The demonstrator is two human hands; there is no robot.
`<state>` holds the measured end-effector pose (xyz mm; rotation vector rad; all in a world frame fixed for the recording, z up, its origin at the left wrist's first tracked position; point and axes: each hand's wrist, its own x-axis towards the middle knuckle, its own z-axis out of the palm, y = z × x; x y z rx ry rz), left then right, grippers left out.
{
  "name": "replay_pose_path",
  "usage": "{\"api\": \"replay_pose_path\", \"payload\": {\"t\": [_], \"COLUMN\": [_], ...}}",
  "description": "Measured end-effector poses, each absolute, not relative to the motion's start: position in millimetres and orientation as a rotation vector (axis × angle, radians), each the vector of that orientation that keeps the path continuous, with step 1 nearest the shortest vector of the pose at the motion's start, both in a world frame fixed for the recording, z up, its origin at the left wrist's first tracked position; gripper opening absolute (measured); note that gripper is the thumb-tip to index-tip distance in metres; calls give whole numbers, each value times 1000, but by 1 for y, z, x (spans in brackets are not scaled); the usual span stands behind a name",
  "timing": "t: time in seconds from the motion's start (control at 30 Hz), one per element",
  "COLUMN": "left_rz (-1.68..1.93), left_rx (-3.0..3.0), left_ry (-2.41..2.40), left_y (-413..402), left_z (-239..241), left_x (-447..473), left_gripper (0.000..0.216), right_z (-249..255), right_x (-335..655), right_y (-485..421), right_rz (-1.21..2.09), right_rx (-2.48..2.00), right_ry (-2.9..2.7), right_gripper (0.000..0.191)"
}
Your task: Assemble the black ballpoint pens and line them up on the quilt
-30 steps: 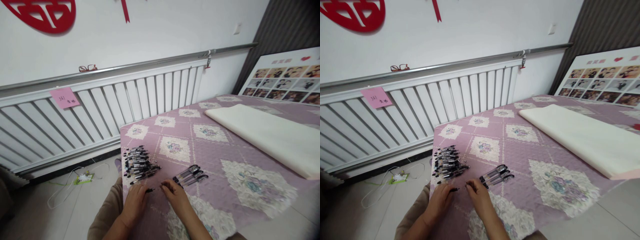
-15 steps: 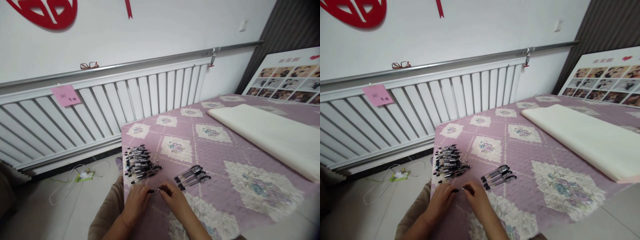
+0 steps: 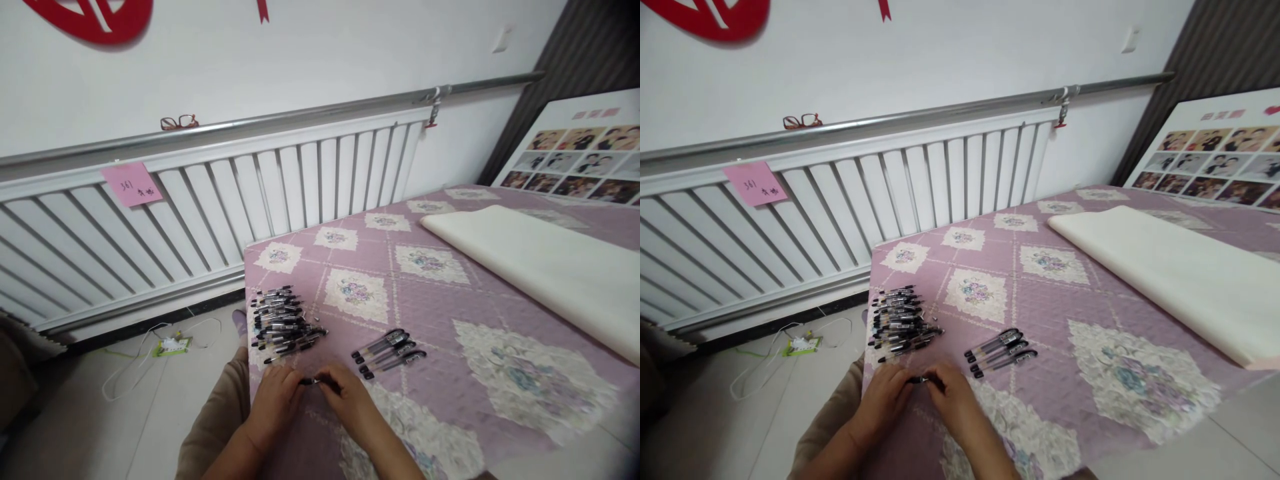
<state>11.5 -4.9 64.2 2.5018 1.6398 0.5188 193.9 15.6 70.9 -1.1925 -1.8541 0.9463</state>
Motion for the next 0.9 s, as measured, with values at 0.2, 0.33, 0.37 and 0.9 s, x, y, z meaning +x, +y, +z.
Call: {"api": "replay_pose_path", "payload": {"t": [0.2,0.33,0.37,0.9], "left_rz": [519,534,538,615], "left_rx": [2484,2471,2466,2453], "left_ry": [1645,1633,1630,1574], "left_y": [-4,-4,-4,-5], "left_z": [61,59,59,62], "left_x": [11,10,10,9], "left_gripper": [17,19,19,19], "right_z": [67,69,70,61], "right_x": [193,193,193,194], "right_y": [17,16,16,19], "right_rz": [872,866,876,853], "right_rx": [-1177,-1166,-1155,-1163], "right_ry": [-1913,-1934,-1933,-1998], "right_gripper": [20,19,19,17]}}
